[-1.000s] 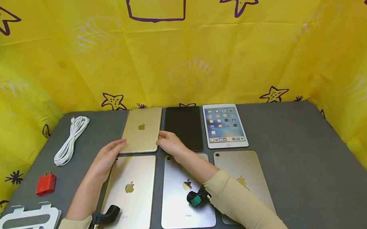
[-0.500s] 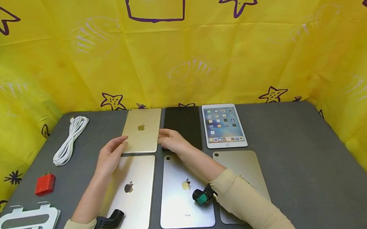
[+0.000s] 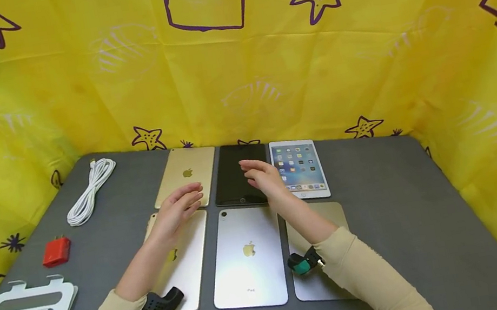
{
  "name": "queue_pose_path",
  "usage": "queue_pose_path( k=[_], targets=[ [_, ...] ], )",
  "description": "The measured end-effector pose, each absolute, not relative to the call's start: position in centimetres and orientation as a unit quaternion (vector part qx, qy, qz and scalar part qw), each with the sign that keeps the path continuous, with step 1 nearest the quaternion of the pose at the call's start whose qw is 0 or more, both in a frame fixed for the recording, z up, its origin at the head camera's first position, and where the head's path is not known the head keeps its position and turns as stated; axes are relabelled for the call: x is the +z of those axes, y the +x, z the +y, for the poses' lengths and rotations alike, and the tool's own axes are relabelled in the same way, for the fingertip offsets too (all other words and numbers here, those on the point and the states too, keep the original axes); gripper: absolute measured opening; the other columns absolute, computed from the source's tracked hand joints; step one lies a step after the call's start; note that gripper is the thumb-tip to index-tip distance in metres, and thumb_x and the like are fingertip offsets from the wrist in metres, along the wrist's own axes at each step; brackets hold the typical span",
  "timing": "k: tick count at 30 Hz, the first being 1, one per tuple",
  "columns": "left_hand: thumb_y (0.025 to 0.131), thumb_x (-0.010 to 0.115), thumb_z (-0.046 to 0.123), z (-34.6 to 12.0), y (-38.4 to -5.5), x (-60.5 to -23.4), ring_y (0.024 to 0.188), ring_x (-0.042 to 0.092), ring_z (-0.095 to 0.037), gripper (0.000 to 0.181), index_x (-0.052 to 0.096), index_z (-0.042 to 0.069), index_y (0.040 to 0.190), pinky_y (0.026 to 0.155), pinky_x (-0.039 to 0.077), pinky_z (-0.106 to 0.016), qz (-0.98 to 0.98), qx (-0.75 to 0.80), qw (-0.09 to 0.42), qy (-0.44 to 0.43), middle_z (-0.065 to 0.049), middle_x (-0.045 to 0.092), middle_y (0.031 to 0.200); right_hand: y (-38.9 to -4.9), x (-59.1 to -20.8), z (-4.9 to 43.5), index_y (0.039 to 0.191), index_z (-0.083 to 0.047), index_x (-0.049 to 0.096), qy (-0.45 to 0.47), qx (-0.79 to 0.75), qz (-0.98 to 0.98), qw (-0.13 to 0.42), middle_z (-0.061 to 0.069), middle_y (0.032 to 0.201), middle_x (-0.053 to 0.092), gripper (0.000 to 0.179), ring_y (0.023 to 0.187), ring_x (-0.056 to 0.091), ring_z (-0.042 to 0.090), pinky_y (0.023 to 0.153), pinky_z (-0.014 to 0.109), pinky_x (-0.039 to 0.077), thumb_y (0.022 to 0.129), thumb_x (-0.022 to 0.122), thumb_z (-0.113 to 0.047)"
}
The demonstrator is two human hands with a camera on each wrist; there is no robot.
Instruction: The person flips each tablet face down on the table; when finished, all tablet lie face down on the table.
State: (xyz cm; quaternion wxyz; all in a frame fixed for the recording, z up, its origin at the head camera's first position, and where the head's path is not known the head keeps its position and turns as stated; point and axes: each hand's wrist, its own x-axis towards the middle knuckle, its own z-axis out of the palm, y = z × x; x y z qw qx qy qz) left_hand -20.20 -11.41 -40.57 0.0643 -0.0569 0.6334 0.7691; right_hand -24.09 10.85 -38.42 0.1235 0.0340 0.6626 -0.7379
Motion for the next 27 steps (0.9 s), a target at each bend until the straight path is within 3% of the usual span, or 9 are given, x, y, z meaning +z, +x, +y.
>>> queue_pose_path(
  k=[16, 27],
  targets=[
    [0.096, 0.054, 0.009, -8.5, -20.2, -41.4, 0.141, 0.028, -0.032, 0.052, 0.038, -0.008, 0.142, 0.116, 0.021, -0.043, 0.658, 0.74, 0.126, -0.057, -0.022, 0.034, 0.15, -22.4, -39.6, 13.9, 0.149, 0.0, 0.036, 0.086, -0.711, 0.683, 0.141, 0.015, 0.156, 0.029, 0.05, 0.143, 0.025, 0.029, 0.117, 0.04, 0.019, 0.099, 0.044, -0.004],
    [0.098, 0.053, 0.011, -8.4, -20.4, -41.3, 0.145, 0.02, -0.03, 0.055, 0.033, -0.008, 0.145, 0.117, 0.019, -0.042, 0.625, 0.765, 0.141, -0.07, -0.02, 0.028, 0.153, -21.5, -40.2, 14.0, 0.152, 0.003, 0.022, 0.091, -0.716, 0.67, 0.177, 0.013, 0.161, 0.016, 0.058, 0.146, 0.017, 0.028, 0.116, 0.037, 0.022, 0.099, 0.044, -0.004]
  ],
)
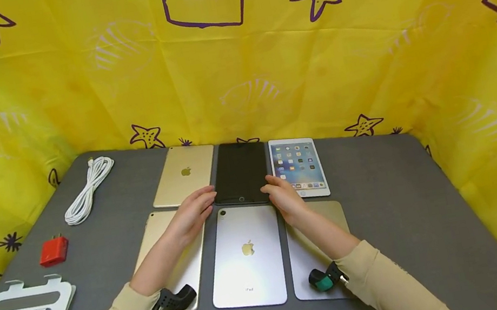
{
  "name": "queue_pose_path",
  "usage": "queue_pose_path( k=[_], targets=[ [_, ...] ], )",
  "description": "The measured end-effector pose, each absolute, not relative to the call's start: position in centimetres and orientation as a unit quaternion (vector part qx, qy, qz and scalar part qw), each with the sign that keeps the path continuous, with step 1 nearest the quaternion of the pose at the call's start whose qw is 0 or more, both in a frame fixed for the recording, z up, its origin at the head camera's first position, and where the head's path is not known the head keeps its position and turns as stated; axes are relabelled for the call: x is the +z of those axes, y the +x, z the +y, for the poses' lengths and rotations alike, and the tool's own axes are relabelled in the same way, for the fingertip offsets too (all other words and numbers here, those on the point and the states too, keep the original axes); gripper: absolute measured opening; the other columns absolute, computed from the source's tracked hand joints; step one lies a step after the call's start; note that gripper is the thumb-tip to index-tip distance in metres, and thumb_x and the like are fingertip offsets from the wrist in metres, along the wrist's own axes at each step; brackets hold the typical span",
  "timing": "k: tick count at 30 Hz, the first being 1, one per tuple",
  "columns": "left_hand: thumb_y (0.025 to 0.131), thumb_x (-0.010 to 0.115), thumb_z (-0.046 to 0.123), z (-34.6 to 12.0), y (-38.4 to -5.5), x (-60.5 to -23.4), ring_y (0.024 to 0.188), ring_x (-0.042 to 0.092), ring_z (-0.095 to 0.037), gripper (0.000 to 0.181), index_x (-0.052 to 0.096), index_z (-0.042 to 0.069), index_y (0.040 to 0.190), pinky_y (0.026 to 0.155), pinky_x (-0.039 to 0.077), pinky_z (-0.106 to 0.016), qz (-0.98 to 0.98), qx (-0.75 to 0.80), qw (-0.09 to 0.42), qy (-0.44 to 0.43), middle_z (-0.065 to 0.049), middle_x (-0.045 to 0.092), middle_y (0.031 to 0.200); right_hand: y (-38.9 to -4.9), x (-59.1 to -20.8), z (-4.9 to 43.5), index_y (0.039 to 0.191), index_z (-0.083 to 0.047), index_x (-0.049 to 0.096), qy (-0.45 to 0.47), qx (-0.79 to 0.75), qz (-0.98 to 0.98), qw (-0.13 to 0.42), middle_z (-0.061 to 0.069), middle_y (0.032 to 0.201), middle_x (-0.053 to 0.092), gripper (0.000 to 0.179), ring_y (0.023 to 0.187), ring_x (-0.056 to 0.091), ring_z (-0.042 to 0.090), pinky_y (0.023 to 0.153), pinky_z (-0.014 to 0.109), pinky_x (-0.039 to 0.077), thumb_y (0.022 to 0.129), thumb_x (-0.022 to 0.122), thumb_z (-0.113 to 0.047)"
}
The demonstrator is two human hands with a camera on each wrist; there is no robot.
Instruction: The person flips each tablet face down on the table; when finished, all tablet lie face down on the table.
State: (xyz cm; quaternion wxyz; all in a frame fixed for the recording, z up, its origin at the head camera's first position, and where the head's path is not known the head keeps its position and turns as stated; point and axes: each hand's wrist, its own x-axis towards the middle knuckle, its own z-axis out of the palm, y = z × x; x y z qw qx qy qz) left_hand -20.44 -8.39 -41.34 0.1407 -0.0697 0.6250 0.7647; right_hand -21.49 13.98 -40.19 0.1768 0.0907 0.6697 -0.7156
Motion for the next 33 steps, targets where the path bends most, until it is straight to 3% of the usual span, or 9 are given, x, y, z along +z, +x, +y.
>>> queue_pose_path(
  k=[8, 15, 20, 24, 33],
  targets=[
    [0.099, 0.048, 0.01, -8.5, -21.1, -41.0, 0.143, 0.016, -0.037, 0.057, 0.025, -0.011, 0.146, 0.117, 0.019, -0.044, 0.583, 0.79, 0.173, -0.081, -0.023, 0.022, 0.155, -21.6, -40.4, 14.3, 0.152, 0.005, 0.02, 0.074, -0.705, 0.682, 0.179, 0.016, 0.16, 0.016, 0.059, 0.146, 0.018, 0.03, 0.116, 0.039, 0.022, 0.099, 0.044, -0.004],
    [0.096, 0.048, 0.009, -8.3, -21.5, -40.7, 0.137, 0.019, -0.034, 0.058, 0.022, -0.014, 0.143, 0.116, 0.021, -0.042, 0.563, 0.802, 0.174, -0.099, -0.025, 0.02, 0.149, -21.7, -40.4, 14.4, 0.151, 0.007, 0.021, 0.075, -0.692, 0.695, 0.183, 0.018, 0.159, 0.018, 0.059, 0.145, 0.021, 0.031, 0.115, 0.039, 0.025, 0.098, 0.046, -0.004],
    [0.098, 0.046, 0.005, -8.0, -21.6, -40.8, 0.131, 0.024, -0.031, 0.053, 0.025, -0.018, 0.141, 0.115, 0.024, -0.041, 0.564, 0.804, 0.16, -0.099, -0.024, 0.024, 0.146, -21.8, -40.4, 14.5, 0.151, 0.007, 0.02, 0.065, -0.677, 0.708, 0.189, 0.019, 0.159, 0.018, 0.061, 0.145, 0.021, 0.031, 0.115, 0.039, 0.025, 0.098, 0.047, -0.005],
    [0.1, 0.045, 0.004, -8.1, -21.6, -40.9, 0.132, 0.032, -0.036, 0.052, 0.027, -0.019, 0.142, 0.114, 0.026, -0.042, 0.617, 0.771, 0.141, -0.069, -0.028, 0.026, 0.151, -21.9, -40.5, 14.2, 0.15, 0.008, 0.021, 0.047, -0.644, 0.739, 0.193, 0.021, 0.158, 0.021, 0.062, 0.142, 0.026, 0.036, 0.115, 0.043, 0.025, 0.097, 0.049, -0.009],
    [0.098, 0.055, 0.01, -8.2, -20.8, -39.9, 0.127, 0.047, -0.034, 0.049, 0.043, -0.006, 0.143, 0.108, 0.036, -0.044, 0.746, 0.663, 0.059, -0.023, -0.021, 0.046, 0.144, -22.2, -40.7, 13.1, 0.149, 0.009, 0.025, 0.021, -0.593, 0.783, 0.185, 0.024, 0.155, 0.026, 0.063, 0.138, 0.032, 0.041, 0.114, 0.048, 0.025, 0.096, 0.051, -0.014]
  ],
)
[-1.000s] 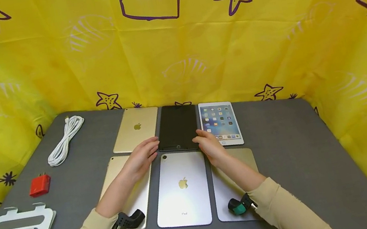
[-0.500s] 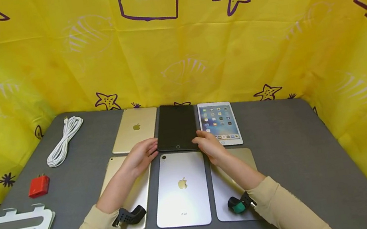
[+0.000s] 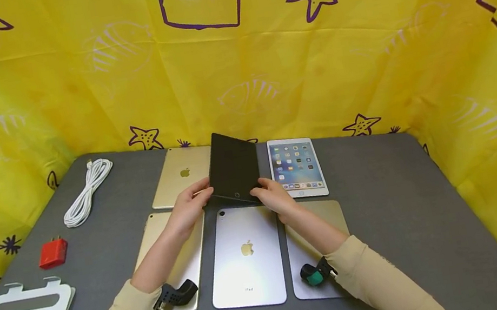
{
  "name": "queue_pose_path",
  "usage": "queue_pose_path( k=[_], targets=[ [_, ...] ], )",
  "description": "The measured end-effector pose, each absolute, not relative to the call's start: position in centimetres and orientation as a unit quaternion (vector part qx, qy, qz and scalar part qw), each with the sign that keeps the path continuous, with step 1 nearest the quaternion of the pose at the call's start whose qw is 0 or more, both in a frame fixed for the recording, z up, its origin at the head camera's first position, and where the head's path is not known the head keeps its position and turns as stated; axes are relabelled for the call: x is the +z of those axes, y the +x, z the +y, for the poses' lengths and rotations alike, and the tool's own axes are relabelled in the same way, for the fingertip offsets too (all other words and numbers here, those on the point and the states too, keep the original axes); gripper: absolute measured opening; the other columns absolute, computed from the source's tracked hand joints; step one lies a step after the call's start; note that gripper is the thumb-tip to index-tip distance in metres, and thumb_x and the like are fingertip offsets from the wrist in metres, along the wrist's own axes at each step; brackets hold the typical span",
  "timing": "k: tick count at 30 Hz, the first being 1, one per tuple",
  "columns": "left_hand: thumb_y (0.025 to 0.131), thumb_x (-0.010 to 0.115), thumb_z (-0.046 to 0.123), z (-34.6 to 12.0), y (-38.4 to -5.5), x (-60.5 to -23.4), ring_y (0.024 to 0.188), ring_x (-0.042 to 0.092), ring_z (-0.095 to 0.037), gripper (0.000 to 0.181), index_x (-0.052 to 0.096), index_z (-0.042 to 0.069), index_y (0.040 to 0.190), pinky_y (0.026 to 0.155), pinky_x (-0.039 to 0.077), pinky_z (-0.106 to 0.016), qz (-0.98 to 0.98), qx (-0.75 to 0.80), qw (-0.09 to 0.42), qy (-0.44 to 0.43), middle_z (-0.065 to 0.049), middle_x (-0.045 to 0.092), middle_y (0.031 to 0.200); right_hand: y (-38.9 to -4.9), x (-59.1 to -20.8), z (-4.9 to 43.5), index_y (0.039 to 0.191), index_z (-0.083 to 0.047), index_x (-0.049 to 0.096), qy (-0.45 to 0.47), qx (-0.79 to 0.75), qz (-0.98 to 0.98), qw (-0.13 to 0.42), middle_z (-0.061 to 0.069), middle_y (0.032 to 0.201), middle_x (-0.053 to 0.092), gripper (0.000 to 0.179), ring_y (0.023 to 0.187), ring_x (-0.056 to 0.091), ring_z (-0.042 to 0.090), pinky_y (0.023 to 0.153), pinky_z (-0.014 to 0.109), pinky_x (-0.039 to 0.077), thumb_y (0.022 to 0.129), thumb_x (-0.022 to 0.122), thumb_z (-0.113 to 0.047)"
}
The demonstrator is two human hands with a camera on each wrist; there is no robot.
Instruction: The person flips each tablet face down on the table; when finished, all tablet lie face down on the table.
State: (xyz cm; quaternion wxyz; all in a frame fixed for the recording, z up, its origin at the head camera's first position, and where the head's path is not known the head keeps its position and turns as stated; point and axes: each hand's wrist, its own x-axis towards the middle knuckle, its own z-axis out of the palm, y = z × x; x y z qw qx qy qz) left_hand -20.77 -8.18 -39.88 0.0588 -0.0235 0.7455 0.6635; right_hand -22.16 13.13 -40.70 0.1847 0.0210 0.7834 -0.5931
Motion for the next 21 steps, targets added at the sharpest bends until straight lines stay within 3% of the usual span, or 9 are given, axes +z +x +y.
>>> queue_pose_path(
  k=[6, 12, 21],
  targets=[
    [0.097, 0.059, 0.015, -7.7, -20.0, -38.9, 0.117, 0.055, -0.031, 0.045, 0.051, 0.002, 0.14, 0.1, 0.045, -0.043, 0.797, 0.604, -0.019, -0.002, -0.019, 0.054, 0.133, -22.2, -40.5, 12.0, 0.15, 0.005, 0.027, 0.025, -0.599, 0.776, 0.194, 0.022, 0.155, 0.027, 0.063, 0.138, 0.033, 0.04, 0.114, 0.049, 0.023, 0.096, 0.052, -0.016],
    [0.096, 0.059, 0.011, -7.2, -19.8, -38.4, 0.103, 0.06, -0.028, 0.043, 0.053, 0.0, 0.137, 0.094, 0.05, -0.04, 0.802, 0.59, -0.085, 0.044, -0.019, 0.06, 0.113, -22.3, -40.5, 10.8, 0.15, 0.005, 0.028, 0.038, -0.628, 0.751, 0.2, 0.021, 0.156, 0.027, 0.062, 0.137, 0.036, 0.038, 0.114, 0.045, 0.026, 0.096, 0.053, -0.014],
    [0.098, 0.058, 0.011, -7.0, -20.2, -38.2, 0.097, 0.061, -0.023, 0.038, 0.057, 0.004, 0.135, 0.091, 0.052, -0.035, 0.791, 0.598, -0.115, 0.055, -0.014, 0.062, 0.113, -22.6, -40.6, 9.7, 0.149, 0.005, 0.029, 0.035, -0.654, 0.725, 0.211, 0.019, 0.155, 0.029, 0.06, 0.139, 0.034, 0.03, 0.112, 0.04, 0.031, 0.097, 0.053, -0.013]
  ],
)
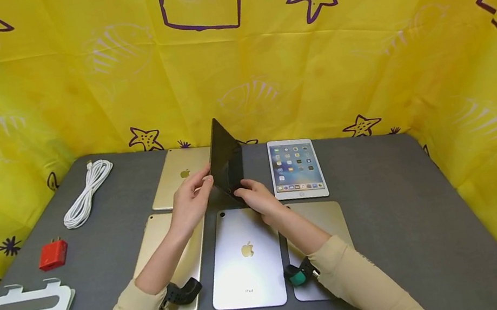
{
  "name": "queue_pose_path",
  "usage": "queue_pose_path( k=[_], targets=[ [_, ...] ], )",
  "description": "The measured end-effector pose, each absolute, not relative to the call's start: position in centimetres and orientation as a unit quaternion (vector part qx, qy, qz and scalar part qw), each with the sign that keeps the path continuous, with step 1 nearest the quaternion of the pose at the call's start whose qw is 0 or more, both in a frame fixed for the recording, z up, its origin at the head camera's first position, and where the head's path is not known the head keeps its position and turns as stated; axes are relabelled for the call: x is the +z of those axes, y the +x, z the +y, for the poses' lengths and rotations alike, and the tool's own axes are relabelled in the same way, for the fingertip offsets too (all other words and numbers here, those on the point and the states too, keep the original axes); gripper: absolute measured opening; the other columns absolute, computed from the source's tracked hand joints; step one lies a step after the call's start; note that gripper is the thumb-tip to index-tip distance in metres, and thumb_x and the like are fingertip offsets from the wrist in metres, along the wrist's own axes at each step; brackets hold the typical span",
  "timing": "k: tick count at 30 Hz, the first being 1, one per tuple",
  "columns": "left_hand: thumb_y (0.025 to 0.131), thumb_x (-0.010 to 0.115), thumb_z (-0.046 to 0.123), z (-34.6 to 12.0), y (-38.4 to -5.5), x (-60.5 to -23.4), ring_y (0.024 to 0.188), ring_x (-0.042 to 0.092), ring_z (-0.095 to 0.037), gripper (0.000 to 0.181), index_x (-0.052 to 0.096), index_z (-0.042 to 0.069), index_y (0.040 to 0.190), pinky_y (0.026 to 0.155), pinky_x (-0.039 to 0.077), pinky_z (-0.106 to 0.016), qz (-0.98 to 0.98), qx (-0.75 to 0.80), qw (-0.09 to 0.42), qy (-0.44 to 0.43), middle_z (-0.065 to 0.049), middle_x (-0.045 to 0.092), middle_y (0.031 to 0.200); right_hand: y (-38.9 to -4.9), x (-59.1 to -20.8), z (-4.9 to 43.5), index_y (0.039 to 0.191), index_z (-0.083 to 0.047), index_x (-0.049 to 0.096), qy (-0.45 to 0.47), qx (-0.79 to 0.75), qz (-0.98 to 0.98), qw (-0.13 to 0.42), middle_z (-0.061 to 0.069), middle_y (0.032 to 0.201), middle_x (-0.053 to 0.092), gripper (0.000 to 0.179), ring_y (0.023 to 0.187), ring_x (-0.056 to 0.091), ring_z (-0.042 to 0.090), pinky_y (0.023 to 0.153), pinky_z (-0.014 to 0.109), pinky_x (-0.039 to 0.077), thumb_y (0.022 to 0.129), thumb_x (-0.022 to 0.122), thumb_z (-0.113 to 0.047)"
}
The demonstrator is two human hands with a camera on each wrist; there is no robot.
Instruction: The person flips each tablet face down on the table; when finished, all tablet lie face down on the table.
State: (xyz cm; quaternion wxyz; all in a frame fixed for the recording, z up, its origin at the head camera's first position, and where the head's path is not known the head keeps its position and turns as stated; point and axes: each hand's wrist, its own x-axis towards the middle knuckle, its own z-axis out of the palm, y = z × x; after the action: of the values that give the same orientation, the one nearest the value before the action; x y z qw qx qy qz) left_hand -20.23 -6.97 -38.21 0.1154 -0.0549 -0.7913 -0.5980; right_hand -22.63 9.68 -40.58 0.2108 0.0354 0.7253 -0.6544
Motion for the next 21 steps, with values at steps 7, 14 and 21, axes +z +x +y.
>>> queue_pose_path(
  k=[7, 14, 21],
  targets=[
    [0.097, 0.061, 0.016, -6.5, -20.6, -37.9, 0.103, 0.064, -0.022, 0.033, 0.063, 0.008, 0.129, 0.089, 0.053, -0.034, -0.78, -0.606, 0.143, -0.062, -0.011, 0.065, 0.116, -22.6, -40.5, 9.0, 0.15, 0.005, 0.026, 0.028, -0.683, 0.696, 0.22, 0.019, 0.156, 0.026, 0.059, 0.141, 0.031, 0.031, 0.111, 0.042, 0.031, 0.099, 0.05, -0.009],
    [0.096, 0.064, 0.019, -5.8, -20.7, -38.0, 0.099, 0.063, -0.02, 0.034, 0.065, 0.01, 0.129, 0.091, 0.051, -0.036, -0.761, -0.634, 0.121, -0.056, -0.009, 0.066, 0.118, -22.6, -40.7, 9.2, 0.15, 0.004, 0.027, 0.033, -0.697, 0.68, 0.224, 0.019, 0.154, 0.029, 0.056, 0.137, 0.036, 0.031, 0.109, 0.042, 0.035, 0.099, 0.049, -0.008],
    [0.096, 0.064, 0.023, -5.5, -20.9, -38.2, 0.101, 0.061, -0.022, 0.035, 0.065, 0.013, 0.129, 0.092, 0.048, -0.042, -0.739, -0.664, 0.103, -0.047, -0.009, 0.066, 0.123, -22.9, -40.0, 10.2, 0.147, 0.006, 0.032, 0.0, -0.684, 0.691, 0.232, 0.023, 0.148, 0.037, 0.051, 0.134, 0.039, 0.034, 0.109, 0.044, 0.035, 0.1, 0.045, -0.008]
  ],
)
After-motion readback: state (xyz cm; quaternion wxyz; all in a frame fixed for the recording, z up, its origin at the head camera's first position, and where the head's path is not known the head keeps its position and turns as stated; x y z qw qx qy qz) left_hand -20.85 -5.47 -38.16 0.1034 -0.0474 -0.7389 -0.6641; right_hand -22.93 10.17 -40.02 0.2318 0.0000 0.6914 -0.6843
